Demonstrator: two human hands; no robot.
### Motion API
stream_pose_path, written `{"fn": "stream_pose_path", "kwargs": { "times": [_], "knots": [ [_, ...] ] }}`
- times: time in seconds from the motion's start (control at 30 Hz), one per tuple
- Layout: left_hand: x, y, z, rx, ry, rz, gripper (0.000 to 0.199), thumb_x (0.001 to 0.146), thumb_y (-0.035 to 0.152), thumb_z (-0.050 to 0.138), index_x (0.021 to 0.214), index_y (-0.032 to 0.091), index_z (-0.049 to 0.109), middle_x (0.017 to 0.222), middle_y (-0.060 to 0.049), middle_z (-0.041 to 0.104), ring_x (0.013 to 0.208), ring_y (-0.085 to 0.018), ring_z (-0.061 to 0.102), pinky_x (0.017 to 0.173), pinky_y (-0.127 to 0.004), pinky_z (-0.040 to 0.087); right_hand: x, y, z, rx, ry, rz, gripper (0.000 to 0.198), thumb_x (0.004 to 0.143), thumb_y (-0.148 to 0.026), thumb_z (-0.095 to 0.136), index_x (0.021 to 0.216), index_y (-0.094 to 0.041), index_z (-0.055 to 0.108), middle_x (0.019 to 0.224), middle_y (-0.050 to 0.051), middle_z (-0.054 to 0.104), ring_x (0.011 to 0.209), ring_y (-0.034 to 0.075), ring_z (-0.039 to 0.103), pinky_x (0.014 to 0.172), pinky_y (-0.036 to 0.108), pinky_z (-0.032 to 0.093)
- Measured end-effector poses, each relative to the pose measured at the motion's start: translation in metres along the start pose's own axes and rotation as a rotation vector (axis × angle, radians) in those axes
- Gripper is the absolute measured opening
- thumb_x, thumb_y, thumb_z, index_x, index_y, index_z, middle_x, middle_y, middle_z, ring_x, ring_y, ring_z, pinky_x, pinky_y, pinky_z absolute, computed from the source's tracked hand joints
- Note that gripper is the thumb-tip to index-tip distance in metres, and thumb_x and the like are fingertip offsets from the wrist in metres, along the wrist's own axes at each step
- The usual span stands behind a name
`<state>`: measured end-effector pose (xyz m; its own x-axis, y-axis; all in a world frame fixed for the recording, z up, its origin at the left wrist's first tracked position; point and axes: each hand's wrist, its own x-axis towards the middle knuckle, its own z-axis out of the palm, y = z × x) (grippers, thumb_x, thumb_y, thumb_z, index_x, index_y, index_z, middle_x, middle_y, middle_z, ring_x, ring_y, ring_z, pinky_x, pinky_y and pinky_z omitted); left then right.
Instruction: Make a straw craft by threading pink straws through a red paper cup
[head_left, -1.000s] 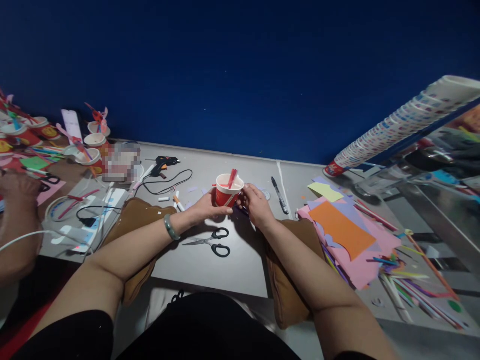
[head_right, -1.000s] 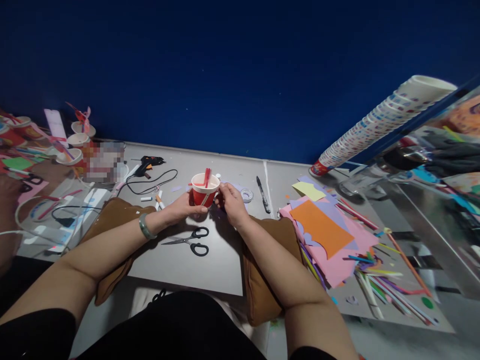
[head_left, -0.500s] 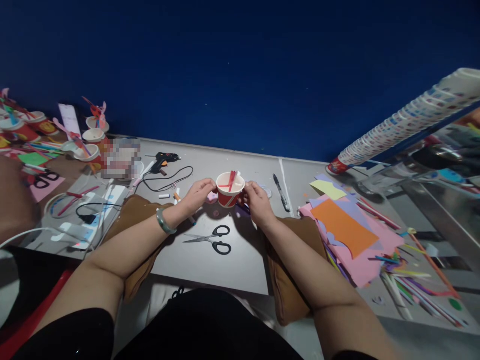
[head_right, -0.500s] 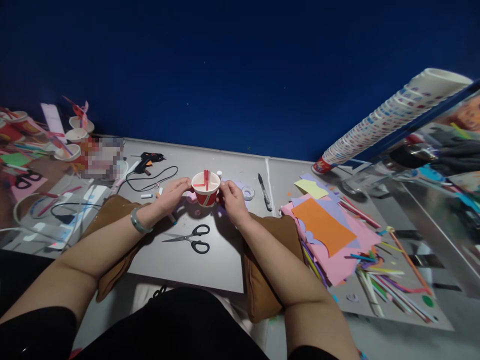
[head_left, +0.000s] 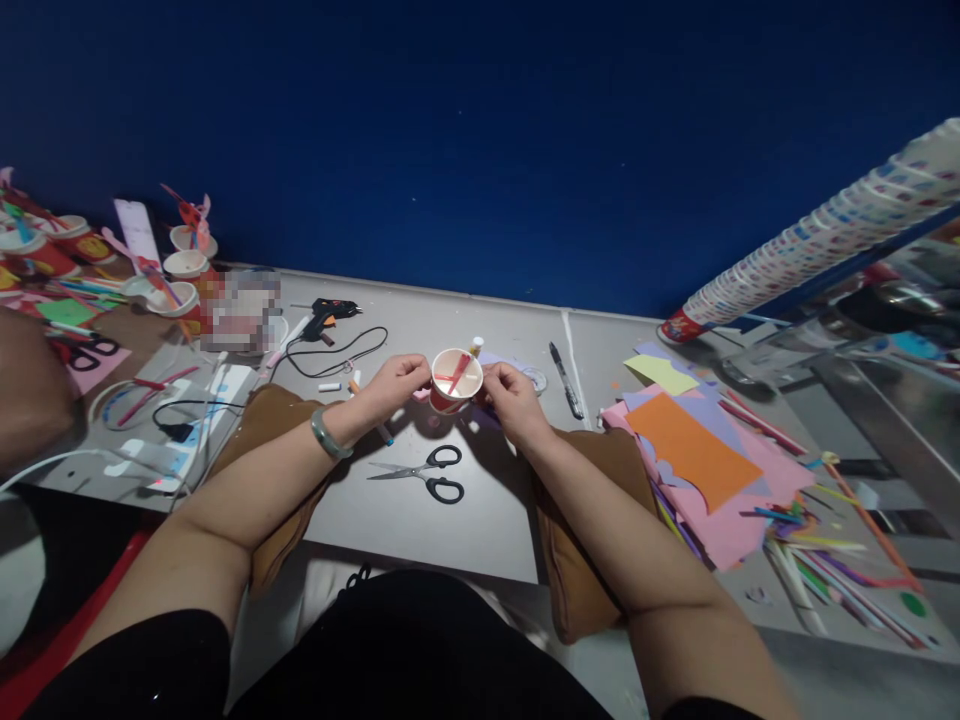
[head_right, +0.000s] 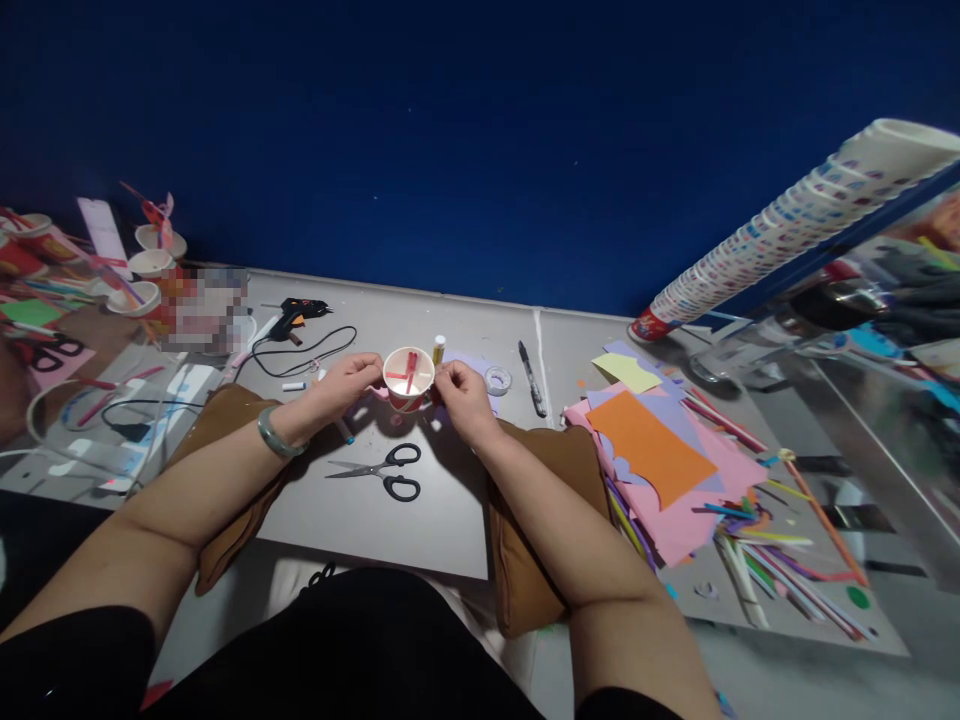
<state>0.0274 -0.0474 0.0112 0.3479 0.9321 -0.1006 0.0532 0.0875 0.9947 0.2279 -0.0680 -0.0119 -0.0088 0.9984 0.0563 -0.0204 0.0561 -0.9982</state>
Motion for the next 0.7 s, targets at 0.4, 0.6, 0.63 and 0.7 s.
{"fn": "stream_pose_path", "kwargs": {
  "times": [0.4,0.6,0.63,0.7],
  "knots": [
    [0.0008,-0.004,-0.0027,0.313,0.066,0.101,0.026,0.072,0.03,0.055,0.054,0.018,0.042,0.054,0.004,0.043,0.055,-0.008,0.037,0.054,-0.023,0.027,-0.0033,-0.001,0.0003,-0.232,0.069,-0.238,0.026,0.074,-0.02,0.063,0.055,-0.021,0.045,0.087,0.003,0.069,0.08,0.016,0.06,0.074,0.03,0.045],
    [0.0028,0.0015,-0.0067,0.078,-0.043,0.209,0.03,0.085,0.04,0.055,0.066,0.017,0.055,0.069,-0.001,0.056,0.068,-0.012,0.05,0.067,-0.026,0.041,-0.0006,-0.0031,0.0008,0.103,-0.003,-0.024,0.036,0.071,-0.03,0.072,0.055,-0.021,0.04,0.084,0.001,0.071,0.056,0.01,0.052,0.053,0.026,0.043],
    [0.0024,0.0027,-0.0077,0.044,-0.079,0.215,0.031,0.086,0.042,0.056,0.067,0.017,0.057,0.07,-0.002,0.058,0.069,-0.013,0.052,0.069,-0.027,0.042,0.0002,-0.0033,0.0007,0.158,-0.017,-0.005,0.038,0.07,-0.031,0.073,0.055,-0.022,0.04,0.078,0.0,0.069,0.052,0.009,0.051,0.05,0.025,0.041],
    [0.0011,0.0046,-0.0097,-0.025,-0.158,0.22,0.034,0.088,0.046,0.06,0.071,0.016,0.059,0.072,-0.002,0.059,0.07,-0.013,0.053,0.07,-0.027,0.044,0.0016,-0.0037,0.0002,0.238,-0.047,0.023,0.04,0.068,-0.032,0.076,0.054,-0.022,0.04,0.064,-0.003,0.061,0.047,0.009,0.049,0.047,0.024,0.039]
  ]
}}
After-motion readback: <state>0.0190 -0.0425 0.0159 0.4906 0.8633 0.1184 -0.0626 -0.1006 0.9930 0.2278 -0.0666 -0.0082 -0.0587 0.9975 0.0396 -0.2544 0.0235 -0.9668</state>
